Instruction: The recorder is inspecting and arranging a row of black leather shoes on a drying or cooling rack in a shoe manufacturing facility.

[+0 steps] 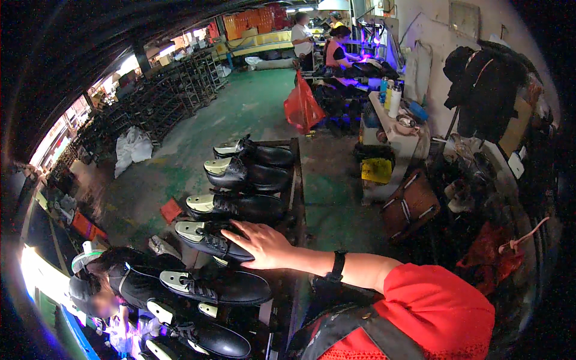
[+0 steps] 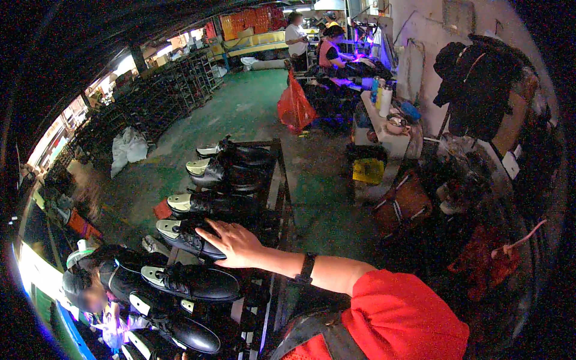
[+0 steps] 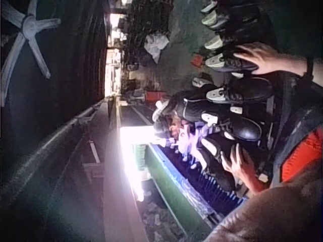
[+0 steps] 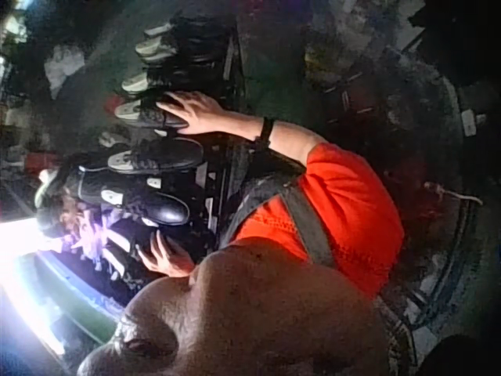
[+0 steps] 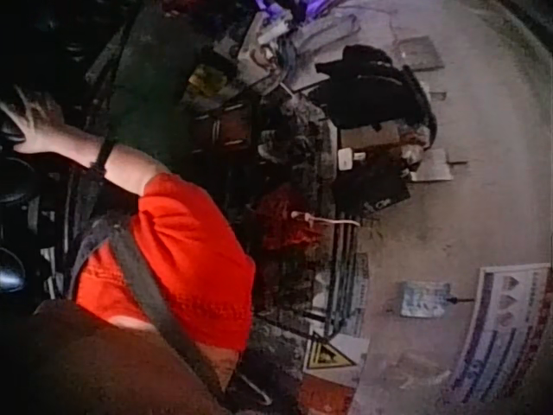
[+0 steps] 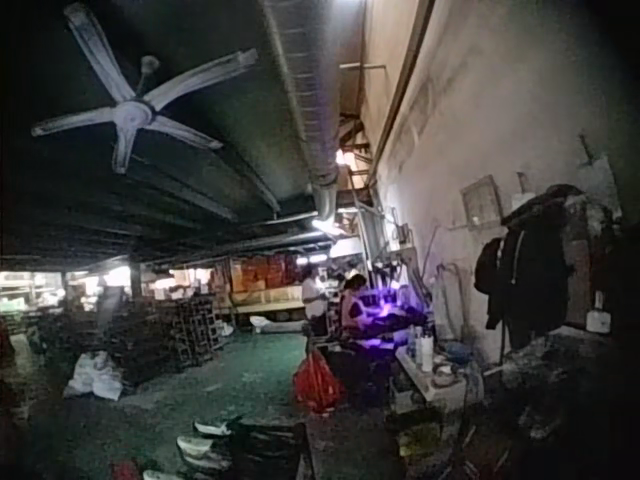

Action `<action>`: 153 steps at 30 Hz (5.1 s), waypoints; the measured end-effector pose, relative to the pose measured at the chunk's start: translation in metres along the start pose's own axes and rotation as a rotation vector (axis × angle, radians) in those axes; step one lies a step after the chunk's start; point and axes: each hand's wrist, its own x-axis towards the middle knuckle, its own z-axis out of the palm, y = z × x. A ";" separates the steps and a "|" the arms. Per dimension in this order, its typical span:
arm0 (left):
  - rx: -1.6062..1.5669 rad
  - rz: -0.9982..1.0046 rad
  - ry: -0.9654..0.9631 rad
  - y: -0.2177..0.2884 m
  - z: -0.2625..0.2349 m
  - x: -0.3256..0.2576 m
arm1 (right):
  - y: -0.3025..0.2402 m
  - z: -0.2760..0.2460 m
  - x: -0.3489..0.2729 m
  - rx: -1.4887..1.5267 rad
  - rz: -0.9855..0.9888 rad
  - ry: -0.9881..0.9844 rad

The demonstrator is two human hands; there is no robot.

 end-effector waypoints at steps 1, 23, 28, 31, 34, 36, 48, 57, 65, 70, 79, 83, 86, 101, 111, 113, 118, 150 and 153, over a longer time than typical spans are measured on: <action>0.001 0.003 0.003 0.001 0.000 0.000 | 0.000 0.000 0.000 0.005 -0.009 0.013; 0.006 0.006 0.002 0.001 -0.002 -0.001 | 0.001 0.003 -0.003 -0.008 -0.042 0.071; 0.009 0.005 -0.005 0.001 -0.002 -0.001 | 0.002 0.004 -0.002 -0.038 -0.061 0.097; 0.015 -0.006 -0.019 0.000 -0.002 -0.001 | 0.002 0.004 -0.002 -0.034 -0.065 0.096; 0.018 -0.001 -0.014 0.000 -0.002 -0.001 | 0.001 0.003 -0.002 -0.032 -0.057 0.083; 0.022 -0.001 -0.013 0.001 -0.002 0.000 | 0.001 0.003 -0.001 -0.030 -0.051 0.079; 0.032 0.025 0.027 0.002 0.000 0.001 | 0.002 0.007 -0.001 -0.007 -0.038 0.041; 0.012 0.014 0.018 0.001 0.000 -0.001 | 0.002 0.007 -0.001 0.015 -0.021 0.020; 0.013 0.011 0.016 -0.001 0.001 -0.002 | 0.002 0.006 -0.001 0.008 -0.027 0.030; 0.010 0.021 0.016 -0.002 0.001 -0.002 | 0.001 0.005 -0.002 0.004 -0.030 0.041; 0.002 -0.007 0.014 0.000 0.000 -0.002 | 0.002 0.005 -0.001 -0.007 -0.047 0.073; 0.006 -0.006 0.021 -0.001 0.001 -0.002 | 0.001 0.004 -0.001 0.003 -0.022 0.045; 0.009 0.000 0.022 -0.001 0.001 -0.002 | 0.000 0.003 -0.001 -0.001 -0.018 0.038; -0.001 -0.004 0.032 -0.001 0.001 -0.002 | 0.000 0.003 -0.001 0.004 -0.025 0.058; -0.026 -0.033 0.000 -0.002 0.000 -0.002 | 0.000 0.003 0.000 0.031 -0.052 0.090; -0.013 -0.054 0.008 -0.004 0.003 -0.003 | -0.001 0.003 -0.001 0.017 -0.039 0.084; -0.034 -0.073 0.011 -0.006 0.006 -0.005 | 0.001 -0.002 0.001 0.022 -0.040 0.092; -0.074 -0.149 0.001 -0.012 0.018 -0.018 | 0.003 -0.004 -0.002 0.017 -0.052 0.078; -0.071 -0.151 0.000 -0.013 0.017 -0.018 | 0.000 -0.007 0.000 0.006 -0.029 0.045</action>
